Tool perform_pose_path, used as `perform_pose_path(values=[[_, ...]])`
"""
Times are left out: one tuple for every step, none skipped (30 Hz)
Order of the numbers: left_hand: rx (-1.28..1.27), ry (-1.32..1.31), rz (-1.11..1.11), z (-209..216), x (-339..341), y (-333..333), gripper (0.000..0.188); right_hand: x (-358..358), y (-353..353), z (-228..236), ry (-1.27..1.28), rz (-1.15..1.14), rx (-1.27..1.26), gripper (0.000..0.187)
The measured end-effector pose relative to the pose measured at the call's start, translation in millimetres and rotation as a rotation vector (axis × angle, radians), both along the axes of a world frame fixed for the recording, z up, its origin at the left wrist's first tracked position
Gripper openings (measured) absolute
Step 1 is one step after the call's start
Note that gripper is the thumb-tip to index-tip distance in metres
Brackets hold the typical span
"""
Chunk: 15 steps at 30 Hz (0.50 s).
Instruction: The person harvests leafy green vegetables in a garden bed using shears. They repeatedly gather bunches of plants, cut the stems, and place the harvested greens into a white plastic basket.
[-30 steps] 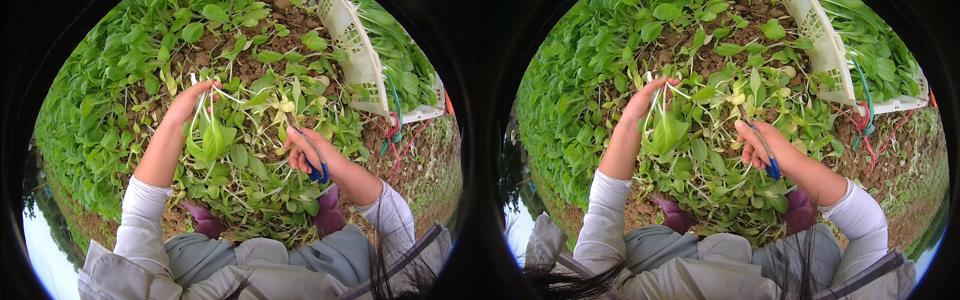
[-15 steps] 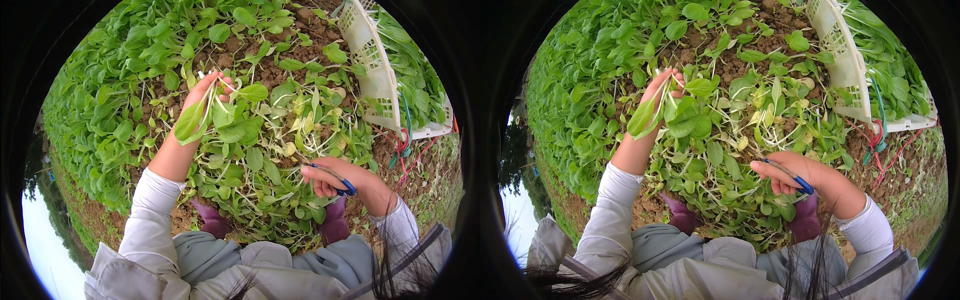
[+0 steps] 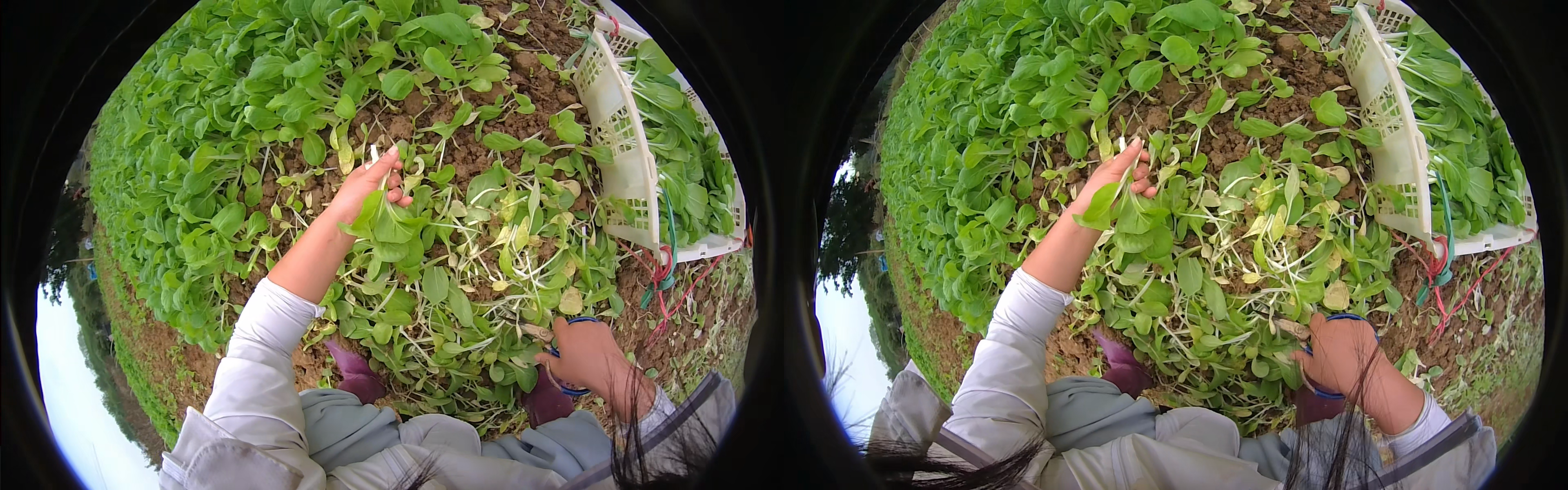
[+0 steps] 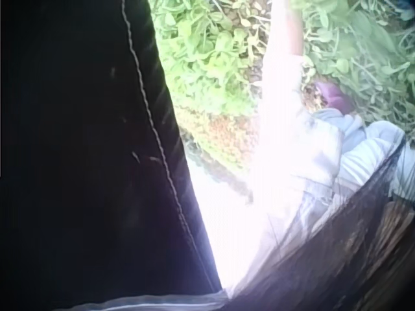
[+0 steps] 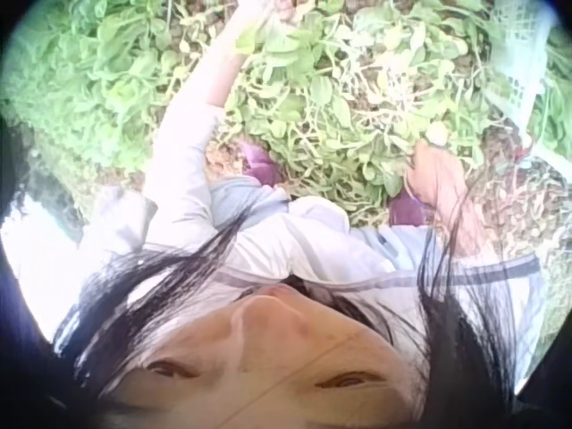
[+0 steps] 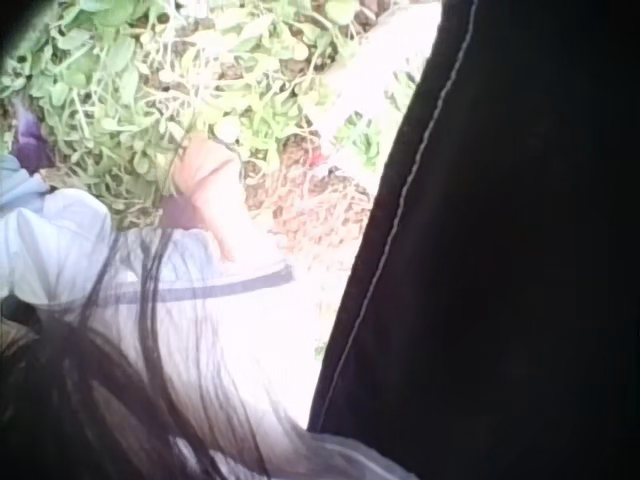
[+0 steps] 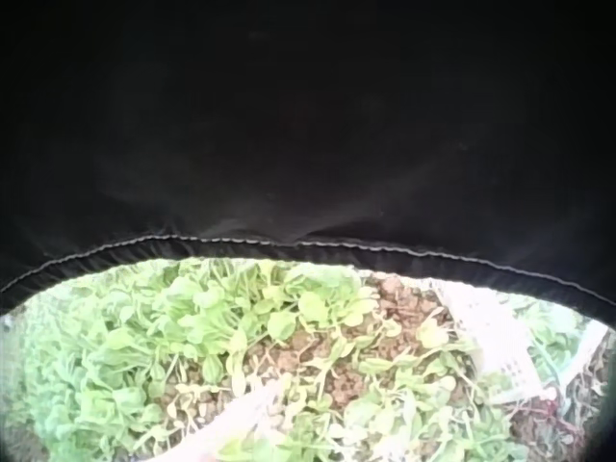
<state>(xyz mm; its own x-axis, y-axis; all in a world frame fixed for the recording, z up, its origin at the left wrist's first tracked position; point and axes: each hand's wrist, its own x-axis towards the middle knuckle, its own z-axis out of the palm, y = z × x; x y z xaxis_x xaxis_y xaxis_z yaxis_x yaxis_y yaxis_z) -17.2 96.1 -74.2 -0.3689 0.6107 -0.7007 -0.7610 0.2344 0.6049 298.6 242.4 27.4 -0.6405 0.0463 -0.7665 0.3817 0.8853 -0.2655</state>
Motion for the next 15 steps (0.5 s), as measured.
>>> perform_pose_path(values=[[-0.081, 0.143, -0.094, -1.6, -3.0, -0.6, 0.029, 1.3, 0.2, 0.5, 0.009, -0.007, 0.0, 0.043], [-0.165, 0.377, -0.226, -1.1, -8.4, -1.1, 0.027, 2.0, 0.5, 0.1, 0.017, -0.013, -0.002, 0.042], [-0.252, 0.61, -0.357, 1.1, -15.0, -1.1, 0.025, 1.6, 0.3, -2.5, 0.012, -0.002, 0.007, 0.044], [-0.337, 0.838, -0.493, 0.8, -20.4, 1.2, 0.023, 3.1, 0.3, -5.5, 0.043, -0.008, -0.002, 0.044], [-0.405, 1.138, -0.645, 0.5, -26.0, 4.6, 0.019, 4.3, 0.4, -8.5, 0.074, -0.013, -0.013, 0.043], [-0.471, 1.438, -0.797, 0.2, -32.5, 9.0, 0.016, 4.3, 0.8, -10.9, 0.105, -0.019, -0.023, 0.043], [-0.487, 1.739, -0.945, -2.6, -37.7, 23.7, 0.015, 5.4, -0.3, -3.0, 0.084, -0.03, -0.002, 0.043], [-0.492, 2.047, -1.078, -6.2, -43.5, 39.9, 0.016, 5.3, -2.4, 5.8, 0.061, -0.042, 0.02, 0.042], [-0.558, 2.026, -1.165, -10.0, -52.3, 56.9, 0.017, 6.7, -2.6, 9.3, 0.052, -0.052, 0.033, 0.041], [-0.722, 1.981, -1.259, -7.6, -69.2, 49.0, 0.019, 4.0, -2.2, 1.0, 0.11, -0.027, 0.003, 0.041], [-0.787, 2.086, -1.256, -9.0, -90.5, 33.5, 0.02, 1.5, -3.1, -8.3, 0.166, -0.005, -0.027, 0.042], [-0.785, 2.179, -1.249, -10.4, -102.2, 33.7, 0.015, 1.4, -3.8, -10.2, 0.187, -0.011, -0.028, 0.042], [-0.819, 2.131, -1.224, -14.1, -110.1, 39.8, 0.014, 1.3, -3.6, -9.6, 0.171, -0.019, -0.028, 0.042], [-0.856, 2.083, -1.2, -15.6, -115.9, 45.3, 0.013, 0.7, -4.0, -7.8, 0.159, -0.026, -0.03, 0.042], [-0.898, 2.037, -1.215, -17.0, -121.0, 50.0, 0.013, 0.5, -4.4, -6.9, 0.148, -0.032, -0.034, 0.041]])
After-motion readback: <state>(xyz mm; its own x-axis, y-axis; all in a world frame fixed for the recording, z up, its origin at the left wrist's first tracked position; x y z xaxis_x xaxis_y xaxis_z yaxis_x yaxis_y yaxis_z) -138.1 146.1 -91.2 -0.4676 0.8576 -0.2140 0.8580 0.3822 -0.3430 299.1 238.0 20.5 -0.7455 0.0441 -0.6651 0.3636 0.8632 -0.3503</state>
